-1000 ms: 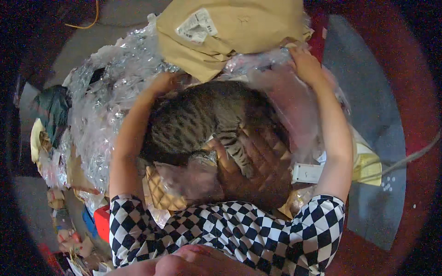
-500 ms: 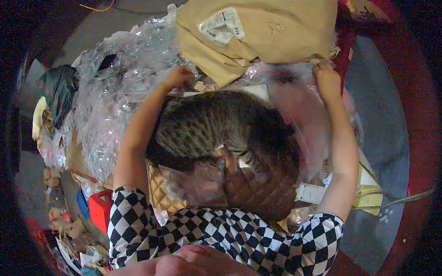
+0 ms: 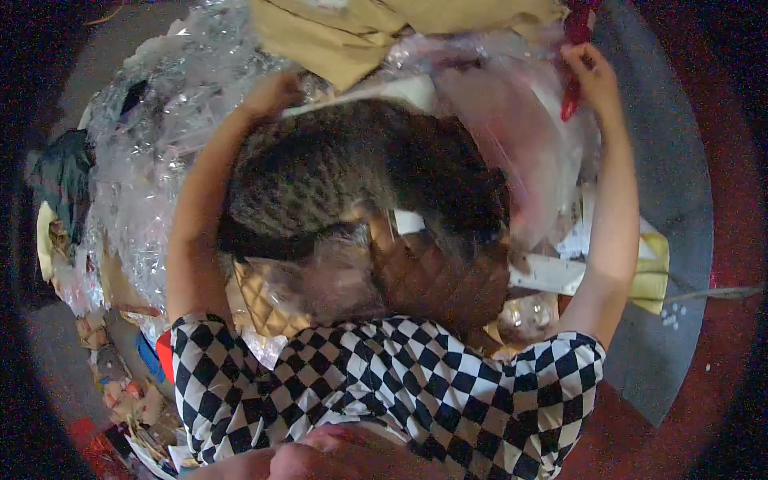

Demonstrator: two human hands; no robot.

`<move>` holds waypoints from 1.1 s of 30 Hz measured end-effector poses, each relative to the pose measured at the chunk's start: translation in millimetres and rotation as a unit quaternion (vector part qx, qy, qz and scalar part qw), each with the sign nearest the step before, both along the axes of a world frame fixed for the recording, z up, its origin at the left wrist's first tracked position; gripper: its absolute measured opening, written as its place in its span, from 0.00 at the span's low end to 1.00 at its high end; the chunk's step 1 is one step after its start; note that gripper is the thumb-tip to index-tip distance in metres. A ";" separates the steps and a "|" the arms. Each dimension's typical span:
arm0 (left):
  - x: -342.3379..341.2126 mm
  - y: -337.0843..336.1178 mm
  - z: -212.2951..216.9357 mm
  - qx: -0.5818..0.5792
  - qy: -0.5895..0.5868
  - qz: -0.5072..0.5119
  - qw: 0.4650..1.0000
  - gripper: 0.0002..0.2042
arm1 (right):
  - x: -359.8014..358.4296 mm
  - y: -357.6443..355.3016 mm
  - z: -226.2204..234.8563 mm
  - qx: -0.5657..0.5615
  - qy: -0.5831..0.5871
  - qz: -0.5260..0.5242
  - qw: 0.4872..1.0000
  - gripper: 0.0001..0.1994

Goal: Manually packaging small silver items into individual plastic zip-lock bags.

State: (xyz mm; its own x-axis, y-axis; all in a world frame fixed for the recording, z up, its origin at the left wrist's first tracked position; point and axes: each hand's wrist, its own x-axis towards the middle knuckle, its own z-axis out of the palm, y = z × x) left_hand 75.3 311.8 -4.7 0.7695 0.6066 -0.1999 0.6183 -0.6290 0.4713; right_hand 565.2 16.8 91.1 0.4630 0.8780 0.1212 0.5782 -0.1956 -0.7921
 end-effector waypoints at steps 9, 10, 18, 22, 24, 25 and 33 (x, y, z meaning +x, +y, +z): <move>-53.2 22.0 34.0 0.005 -0.239 0.137 0.961 0.15 | -194.3 -87.7 100.0 0.153 0.038 -0.010 0.987 0.06; -72.5 10.7 39.0 0.008 -0.233 0.155 0.960 0.15 | -219.0 -96.9 86.8 0.140 0.117 0.069 0.981 0.09; -53.0 -120.4 99.6 -0.201 -0.370 0.177 0.890 0.09 | -320.7 -105.6 -71.6 -0.181 -0.117 0.256 0.942 0.31; -45.4 -181.8 113.6 -0.198 -0.282 0.072 0.936 0.06 | -324.8 -77.5 -65.2 -0.359 -0.286 0.299 0.837 0.30; -37.9 -209.5 105.7 -0.197 -0.224 0.014 0.954 0.05 | -311.6 -97.4 -101.7 -0.250 -0.311 0.303 0.866 0.29; -33.5 -221.2 99.5 -0.182 -0.171 -0.017 0.968 0.05 | -308.2 -106.3 -113.3 -0.139 -0.331 0.307 0.881 0.28; 24.7 -237.1 15.7 0.020 -0.175 -0.287 0.942 0.06 | -294.6 -123.4 -72.8 -0.212 -0.233 0.301 0.900 0.24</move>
State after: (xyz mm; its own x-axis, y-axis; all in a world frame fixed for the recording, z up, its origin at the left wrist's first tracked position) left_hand 100.0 74.7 11.0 0.9875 0.0714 0.1407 -0.0182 -0.8343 0.5510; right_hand 270.6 -106.5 18.4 -0.1276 0.9658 -0.2255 0.9305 0.0379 -0.3644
